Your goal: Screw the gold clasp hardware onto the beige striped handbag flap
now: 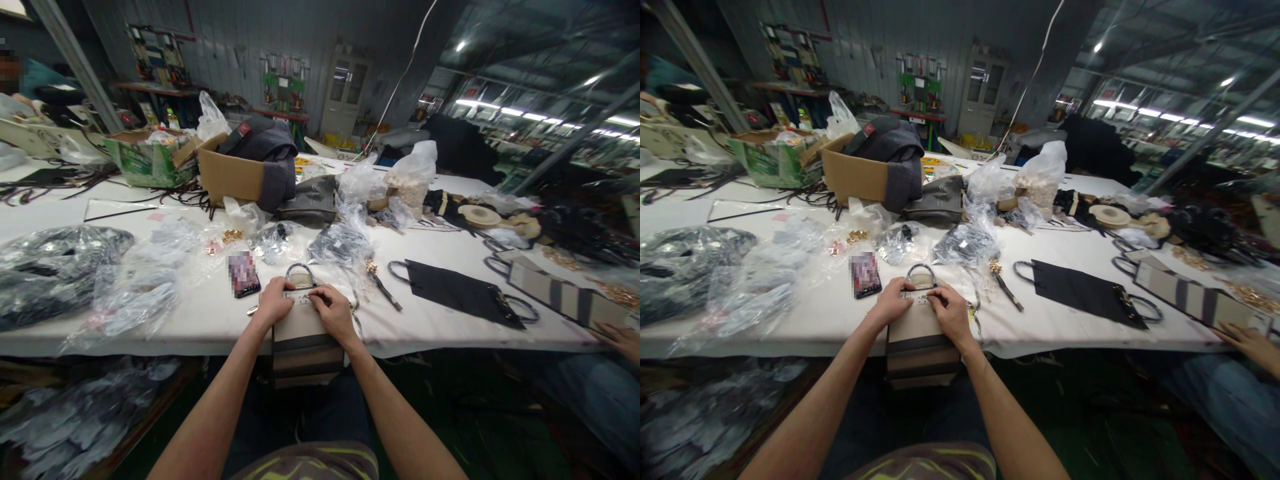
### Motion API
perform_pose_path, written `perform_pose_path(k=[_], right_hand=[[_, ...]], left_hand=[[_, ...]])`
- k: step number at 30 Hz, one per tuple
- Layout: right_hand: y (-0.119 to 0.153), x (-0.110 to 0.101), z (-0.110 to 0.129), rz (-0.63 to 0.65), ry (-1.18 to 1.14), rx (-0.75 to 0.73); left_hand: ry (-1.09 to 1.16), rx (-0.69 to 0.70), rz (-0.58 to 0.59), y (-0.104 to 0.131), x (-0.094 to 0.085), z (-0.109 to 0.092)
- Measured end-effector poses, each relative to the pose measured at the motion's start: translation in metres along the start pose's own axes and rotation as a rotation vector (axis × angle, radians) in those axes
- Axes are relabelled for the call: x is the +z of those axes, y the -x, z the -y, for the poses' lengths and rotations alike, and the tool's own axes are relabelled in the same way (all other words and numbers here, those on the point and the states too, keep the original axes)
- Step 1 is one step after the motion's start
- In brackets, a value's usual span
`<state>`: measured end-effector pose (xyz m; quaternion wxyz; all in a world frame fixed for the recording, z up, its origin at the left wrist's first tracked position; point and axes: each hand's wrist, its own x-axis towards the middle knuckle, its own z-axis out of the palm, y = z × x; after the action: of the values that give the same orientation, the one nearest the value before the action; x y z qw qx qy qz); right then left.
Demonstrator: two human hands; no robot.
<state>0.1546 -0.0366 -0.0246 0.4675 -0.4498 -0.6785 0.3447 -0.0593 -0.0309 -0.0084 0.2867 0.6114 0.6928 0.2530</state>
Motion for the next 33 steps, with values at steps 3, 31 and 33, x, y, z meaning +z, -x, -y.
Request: perform_pose_path(k=[3, 31, 33], right_hand=[[0.001, 0.000, -0.001, -0.004, -0.008, -0.002], [-0.034, -0.014, 0.007, 0.306, -0.038, 0.234], [-0.035, -0.016, 0.007, 0.317, -0.050, 0.262]], left_hand=[[0.007, 0.002, 0.005, 0.000, 0.000, 0.001], [-0.031, 0.027, 0.049, -0.008, 0.003, 0.012], [-0.037, 0.032, 0.055, -0.009, 0.003, 0.012]])
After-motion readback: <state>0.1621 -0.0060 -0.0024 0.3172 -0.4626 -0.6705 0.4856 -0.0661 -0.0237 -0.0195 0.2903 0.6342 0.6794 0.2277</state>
